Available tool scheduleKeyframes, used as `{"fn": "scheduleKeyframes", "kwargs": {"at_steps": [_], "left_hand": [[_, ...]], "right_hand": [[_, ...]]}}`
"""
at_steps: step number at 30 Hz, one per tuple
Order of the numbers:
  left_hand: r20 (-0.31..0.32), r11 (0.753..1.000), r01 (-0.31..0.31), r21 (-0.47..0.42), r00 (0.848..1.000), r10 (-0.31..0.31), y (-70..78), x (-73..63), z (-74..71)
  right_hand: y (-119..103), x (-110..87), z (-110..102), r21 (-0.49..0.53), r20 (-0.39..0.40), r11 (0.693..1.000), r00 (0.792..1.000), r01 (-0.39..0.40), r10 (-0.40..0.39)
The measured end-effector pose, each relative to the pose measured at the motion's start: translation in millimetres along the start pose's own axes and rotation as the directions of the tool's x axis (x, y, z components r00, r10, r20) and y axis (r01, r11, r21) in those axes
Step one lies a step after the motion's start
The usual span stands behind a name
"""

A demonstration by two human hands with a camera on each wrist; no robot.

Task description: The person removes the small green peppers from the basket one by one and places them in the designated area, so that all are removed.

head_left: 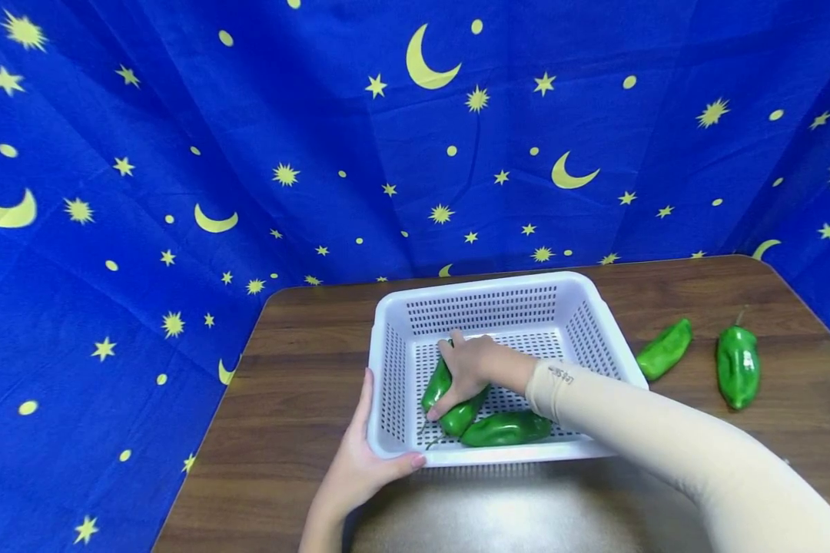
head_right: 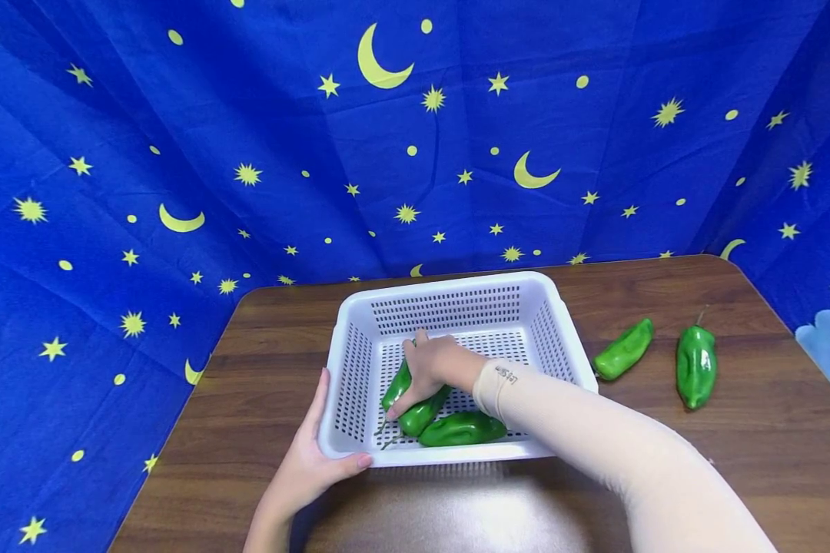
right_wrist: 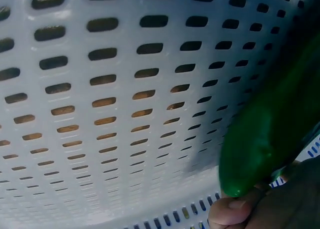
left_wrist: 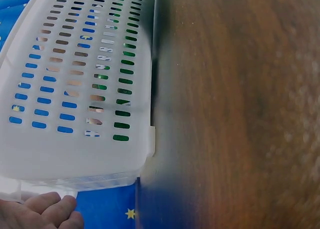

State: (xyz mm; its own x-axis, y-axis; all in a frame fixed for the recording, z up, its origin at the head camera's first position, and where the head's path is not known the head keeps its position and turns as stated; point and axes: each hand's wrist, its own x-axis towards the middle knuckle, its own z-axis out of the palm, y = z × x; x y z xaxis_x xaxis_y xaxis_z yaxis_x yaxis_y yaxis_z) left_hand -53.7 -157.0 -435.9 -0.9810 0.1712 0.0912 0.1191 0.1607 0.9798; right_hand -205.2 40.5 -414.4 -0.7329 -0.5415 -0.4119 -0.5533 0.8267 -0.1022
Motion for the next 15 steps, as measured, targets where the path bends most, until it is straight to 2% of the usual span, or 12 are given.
{"fn": "scheduleKeyframes", "kwargs": {"at_steps": [5, 15], "left_hand": [[-0.010, 0.999, 0.033, -0.009, 0.999, -0.033, 1.4, -0.2, 0.4], [0.006, 0.999, 0.017, -0.028, 1.000, -0.017, -0.5, -0.2, -0.1]], "right_hand": [[-0.6, 0.4, -0.7, -0.005, -0.003, 1.000, 1.000, 0.009, -0.009], [-1.1, 1.3, -1.2, 0.024, 0.014, 0.999, 0.999, 0.033, -0.033]]}}
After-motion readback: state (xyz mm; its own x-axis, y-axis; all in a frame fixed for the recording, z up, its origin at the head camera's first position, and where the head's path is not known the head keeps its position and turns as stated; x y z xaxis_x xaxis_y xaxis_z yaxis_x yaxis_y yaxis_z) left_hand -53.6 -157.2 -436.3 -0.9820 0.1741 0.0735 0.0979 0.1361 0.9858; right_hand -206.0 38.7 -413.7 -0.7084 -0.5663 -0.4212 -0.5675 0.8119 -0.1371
